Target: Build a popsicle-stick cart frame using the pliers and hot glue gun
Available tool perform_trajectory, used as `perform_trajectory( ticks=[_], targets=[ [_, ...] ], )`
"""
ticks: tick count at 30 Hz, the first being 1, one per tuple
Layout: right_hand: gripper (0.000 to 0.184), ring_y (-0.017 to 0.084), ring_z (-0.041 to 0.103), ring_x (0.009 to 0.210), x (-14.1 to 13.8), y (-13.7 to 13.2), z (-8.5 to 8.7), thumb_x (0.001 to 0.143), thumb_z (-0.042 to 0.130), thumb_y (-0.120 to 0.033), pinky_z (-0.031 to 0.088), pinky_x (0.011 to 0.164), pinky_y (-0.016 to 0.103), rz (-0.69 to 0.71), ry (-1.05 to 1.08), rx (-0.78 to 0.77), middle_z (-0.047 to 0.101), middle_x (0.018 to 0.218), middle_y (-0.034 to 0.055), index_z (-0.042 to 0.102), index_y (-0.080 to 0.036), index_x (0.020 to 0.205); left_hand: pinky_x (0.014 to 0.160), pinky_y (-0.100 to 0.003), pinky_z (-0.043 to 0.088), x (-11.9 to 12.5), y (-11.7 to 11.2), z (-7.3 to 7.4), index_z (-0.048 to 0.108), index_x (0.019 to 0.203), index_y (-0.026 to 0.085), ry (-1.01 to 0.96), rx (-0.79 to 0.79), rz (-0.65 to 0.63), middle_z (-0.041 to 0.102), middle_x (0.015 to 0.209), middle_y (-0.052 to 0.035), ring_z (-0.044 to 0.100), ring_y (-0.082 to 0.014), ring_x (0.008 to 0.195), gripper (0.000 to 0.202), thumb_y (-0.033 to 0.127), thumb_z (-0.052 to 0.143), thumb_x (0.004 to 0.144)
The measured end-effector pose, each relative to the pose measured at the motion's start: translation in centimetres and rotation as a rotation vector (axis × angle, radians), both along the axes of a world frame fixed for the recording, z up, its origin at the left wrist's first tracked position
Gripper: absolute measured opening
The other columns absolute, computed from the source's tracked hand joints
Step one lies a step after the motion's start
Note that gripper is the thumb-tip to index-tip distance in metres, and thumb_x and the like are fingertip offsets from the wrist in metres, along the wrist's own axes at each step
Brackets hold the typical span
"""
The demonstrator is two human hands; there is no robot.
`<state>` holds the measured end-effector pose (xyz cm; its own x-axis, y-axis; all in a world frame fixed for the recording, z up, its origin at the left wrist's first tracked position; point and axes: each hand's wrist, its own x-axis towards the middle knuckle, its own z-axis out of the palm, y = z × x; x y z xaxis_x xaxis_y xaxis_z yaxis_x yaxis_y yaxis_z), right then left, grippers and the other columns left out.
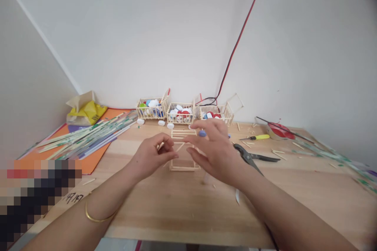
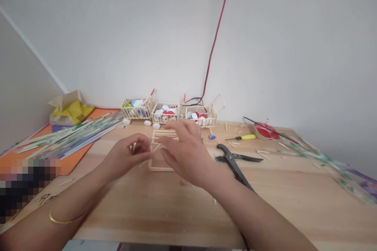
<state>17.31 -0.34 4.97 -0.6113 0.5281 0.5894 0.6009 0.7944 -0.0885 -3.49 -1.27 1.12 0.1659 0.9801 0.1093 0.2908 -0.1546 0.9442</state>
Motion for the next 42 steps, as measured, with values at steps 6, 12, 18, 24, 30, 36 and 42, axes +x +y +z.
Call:
perform_trajectory(
  ticks=[6, 12, 18, 24, 30, 36, 42],
  targets=[
    [0.014, 0.025, 0.038, 0.112, -1.7, -0.2, -1.2, 0.088, 0.053, -0.023, 0.03, 0.091, 0.042, 0.01, -0.138, -0.044, 0.055, 0.119, 0.0046, 0.067, -0.024, 0.087, 0.052, -0.019, 0.034, 0.4, -0.5, 0.2, 0.052, 0.079, 0.02, 0.084, 0.022, -0.051, 0.056, 0.063, 0.0071, 0.046, -0.0076, 0.055, 0.019, 0.022, 0.068, 0.07],
    [0.016, 0.023, 0.043, 0.102, -0.6, 0.3, -1.6, 0.087, 0.055, -0.024, 0.032, 0.084, 0.04, -0.033, -0.075, -0.118, 0.058, 0.11, 0.0044, 0.068, -0.023, 0.078, 0.052, -0.021, 0.031, -0.5, -0.4, 0.7, 0.059, 0.079, 0.019, 0.05, 0.106, 0.058, 0.051, 0.064, 0.0055, 0.04, -0.0081, 0.055, 0.021, 0.03, 0.072, 0.068],
    [0.01, 0.024, 0.046, 0.098, 1.1, 2.0, -3.4, 0.082, 0.062, -0.023, 0.036, 0.085, 0.042, -0.163, 0.143, -0.231, 0.055, 0.099, 0.0068, 0.071, -0.024, 0.079, 0.044, -0.021, 0.019, -1.6, 0.8, 0.4, 0.058, 0.078, 0.017, -0.269, -0.021, 0.309, 0.04, 0.055, 0.0076, 0.027, -0.0056, 0.045, 0.022, 0.036, 0.067, 0.073],
    [0.008, 0.024, 0.047, 0.097, 0.9, 2.2, -4.9, 0.079, 0.065, -0.023, 0.036, 0.085, 0.043, -0.162, 0.147, -0.283, 0.055, 0.097, 0.0064, 0.072, -0.026, 0.08, 0.043, -0.02, 0.021, -0.9, 1.2, -0.2, 0.06, 0.074, 0.017, -0.178, -0.148, 0.273, 0.045, 0.055, 0.0074, 0.029, -0.005, 0.044, 0.016, 0.03, 0.068, 0.069],
    [0.01, 0.023, 0.047, 0.094, 0.7, 2.2, -5.0, 0.08, 0.064, -0.023, 0.036, 0.083, 0.042, -0.159, 0.137, -0.298, 0.055, 0.096, 0.0058, 0.073, -0.027, 0.081, 0.042, -0.021, 0.02, -1.0, 1.3, -0.2, 0.06, 0.074, 0.017, -0.111, -0.265, 0.216, 0.043, 0.05, 0.0086, 0.029, -0.0052, 0.042, 0.017, 0.03, 0.068, 0.067],
    [0.01, 0.023, 0.047, 0.093, 0.6, 2.3, -5.1, 0.079, 0.064, -0.023, 0.035, 0.081, 0.04, -0.161, 0.128, -0.292, 0.056, 0.095, 0.0055, 0.073, -0.027, 0.08, 0.041, -0.02, 0.02, -0.9, 1.3, -0.3, 0.06, 0.07, 0.016, -0.007, -0.299, 0.185, 0.046, 0.049, 0.0078, 0.03, -0.005, 0.042, 0.016, 0.029, 0.068, 0.065],
    [0.01, 0.023, 0.047, 0.093, 0.6, 2.3, -5.0, 0.08, 0.063, -0.023, 0.036, 0.079, 0.039, -0.157, 0.113, -0.293, 0.056, 0.095, 0.0058, 0.072, -0.026, 0.079, 0.041, -0.019, 0.022, -0.9, 1.3, -0.3, 0.061, 0.068, 0.016, 0.036, -0.288, 0.169, 0.048, 0.048, 0.0068, 0.032, -0.0056, 0.041, 0.017, 0.03, 0.069, 0.064]
  ],
)
